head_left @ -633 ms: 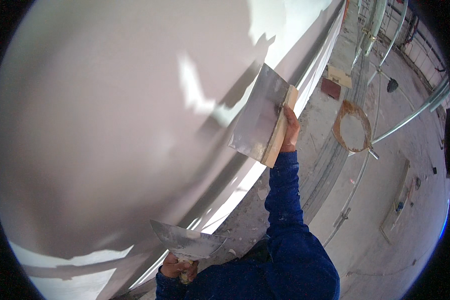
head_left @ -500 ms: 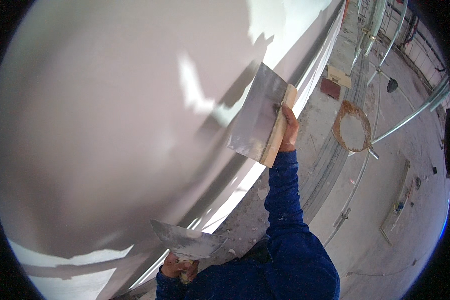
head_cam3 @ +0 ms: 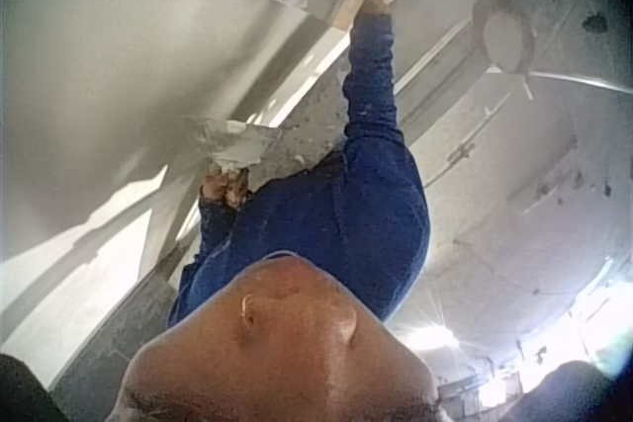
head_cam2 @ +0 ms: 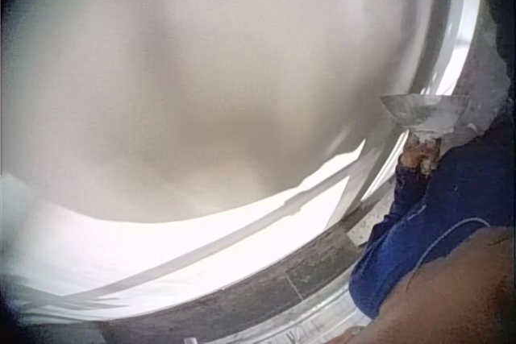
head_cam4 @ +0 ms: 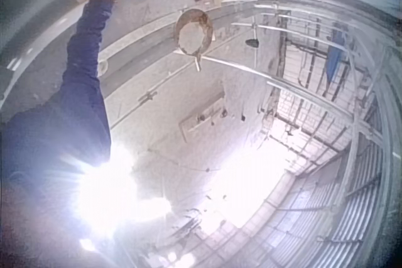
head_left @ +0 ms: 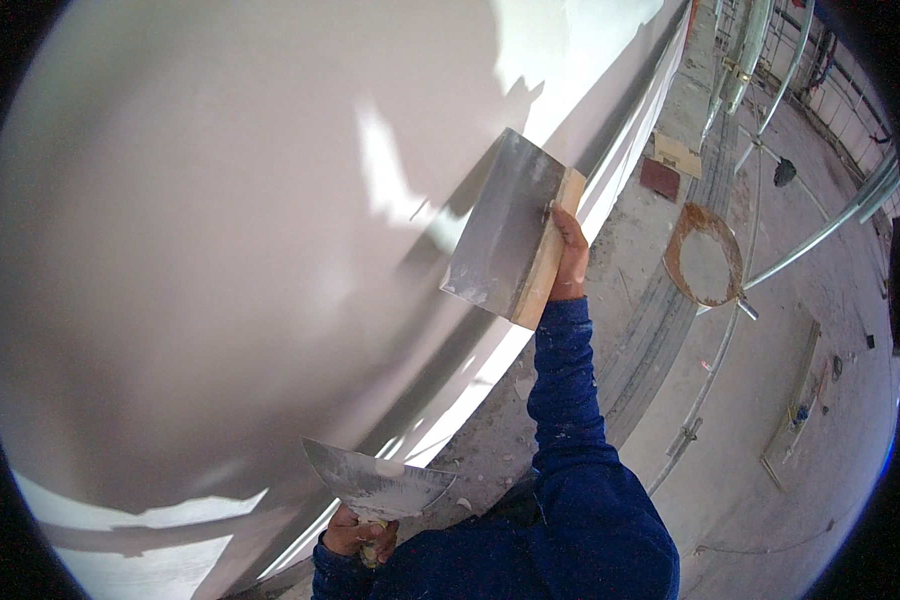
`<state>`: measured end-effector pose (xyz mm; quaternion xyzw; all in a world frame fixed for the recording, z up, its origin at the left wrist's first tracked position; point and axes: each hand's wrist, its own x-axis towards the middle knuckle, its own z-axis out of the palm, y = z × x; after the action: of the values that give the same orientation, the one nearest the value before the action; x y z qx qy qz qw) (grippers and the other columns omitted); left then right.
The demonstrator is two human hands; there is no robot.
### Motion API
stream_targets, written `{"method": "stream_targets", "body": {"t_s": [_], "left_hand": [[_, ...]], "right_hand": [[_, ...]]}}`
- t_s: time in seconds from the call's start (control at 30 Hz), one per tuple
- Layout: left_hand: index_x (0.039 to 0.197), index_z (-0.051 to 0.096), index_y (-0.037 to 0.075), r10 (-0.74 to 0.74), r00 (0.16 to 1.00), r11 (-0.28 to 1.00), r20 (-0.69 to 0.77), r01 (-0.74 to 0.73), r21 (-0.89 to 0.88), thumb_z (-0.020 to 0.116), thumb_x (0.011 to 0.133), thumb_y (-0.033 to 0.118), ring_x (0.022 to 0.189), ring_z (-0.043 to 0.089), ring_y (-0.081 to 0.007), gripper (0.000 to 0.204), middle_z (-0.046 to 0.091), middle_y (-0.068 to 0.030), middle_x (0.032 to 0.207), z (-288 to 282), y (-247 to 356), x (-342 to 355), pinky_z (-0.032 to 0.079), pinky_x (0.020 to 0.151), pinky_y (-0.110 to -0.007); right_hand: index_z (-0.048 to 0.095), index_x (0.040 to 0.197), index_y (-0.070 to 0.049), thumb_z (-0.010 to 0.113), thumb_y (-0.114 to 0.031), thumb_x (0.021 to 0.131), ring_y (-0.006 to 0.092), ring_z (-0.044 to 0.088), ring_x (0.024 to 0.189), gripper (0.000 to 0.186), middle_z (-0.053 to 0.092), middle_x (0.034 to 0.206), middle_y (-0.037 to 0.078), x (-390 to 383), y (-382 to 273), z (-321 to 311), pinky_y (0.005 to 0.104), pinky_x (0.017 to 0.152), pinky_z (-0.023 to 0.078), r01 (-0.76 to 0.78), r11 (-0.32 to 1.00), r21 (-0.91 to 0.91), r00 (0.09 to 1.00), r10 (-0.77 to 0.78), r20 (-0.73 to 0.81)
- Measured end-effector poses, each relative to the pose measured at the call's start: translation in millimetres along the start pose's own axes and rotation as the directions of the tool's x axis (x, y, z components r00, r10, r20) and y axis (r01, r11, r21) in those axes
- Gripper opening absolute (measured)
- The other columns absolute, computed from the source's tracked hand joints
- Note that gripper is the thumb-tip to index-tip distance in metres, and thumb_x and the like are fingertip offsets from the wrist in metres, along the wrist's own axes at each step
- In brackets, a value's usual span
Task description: The person applies plaster to a ceiling using a hawk and trowel while standing on scaffolding. They repeatedly scoop plaster from the hawk and spread it across the ceiling surface in smooth strokes.
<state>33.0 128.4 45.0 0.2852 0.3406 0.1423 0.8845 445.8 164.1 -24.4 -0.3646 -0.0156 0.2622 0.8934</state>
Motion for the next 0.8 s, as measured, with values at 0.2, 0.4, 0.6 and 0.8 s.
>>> {"method": "stream_targets", "body": {"t_s": [0.2,0.4,0.6,0.8], "left_hand": [[0.111,0.034,-0.008,0.021,1.000,0.998,-0.019,-0.023,-0.053,0.058,0.066,-0.003,0.044,0.047,-0.0174,0.052,0.051,-0.0165,0.068,3,-2,-1,0.042,0.035,-0.030],[0.110,0.034,-0.008,0.043,0.997,0.999,-0.060,-0.045,-0.030,0.060,0.063,-0.001,0.038,0.044,-0.0170,0.055,0.052,-0.0259,0.085,3,-5,-4,0.039,0.031,-0.029],[0.111,0.034,-0.008,0.015,1.000,1.000,0.016,-0.015,-0.004,0.058,0.067,0.000,0.041,0.046,-0.0166,0.050,0.051,-0.0149,0.064,-1,-2,-1,0.043,0.036,-0.029],[0.106,0.037,-0.009,0.029,0.999,1.000,-0.032,-0.030,-0.009,0.059,0.063,0.001,0.038,0.044,-0.0175,0.050,0.052,-0.0265,0.085,-3,-5,-2,0.039,0.031,-0.029]], "right_hand": [[0.054,0.090,-0.002,0.059,-0.029,0.072,0.0187,0.054,0.066,0.032,0.052,0.075,0.007,-7,-6,8,0.0294,0.059,0.046,-0.022,1.000,0.009,1.000,0.022,-0.005],[0.053,0.092,-0.002,0.059,-0.030,0.071,0.0190,0.054,0.067,0.036,0.051,0.076,0.007,3,4,0,0.0304,0.059,0.046,-0.062,0.998,0.013,0.998,0.062,-0.006],[0.050,0.100,0.004,0.055,-0.028,0.075,0.0215,0.057,0.065,0.041,0.054,0.078,0.013,2,1,-2,0.0294,0.059,0.050,-0.032,0.999,0.009,0.999,0.032,0.000],[0.052,0.094,-0.001,0.059,-0.030,0.071,0.0197,0.054,0.067,0.037,0.051,0.076,0.008,-1,0,2,0.0307,0.060,0.047,-0.038,0.999,0.002,0.999,0.038,0.011]]}}
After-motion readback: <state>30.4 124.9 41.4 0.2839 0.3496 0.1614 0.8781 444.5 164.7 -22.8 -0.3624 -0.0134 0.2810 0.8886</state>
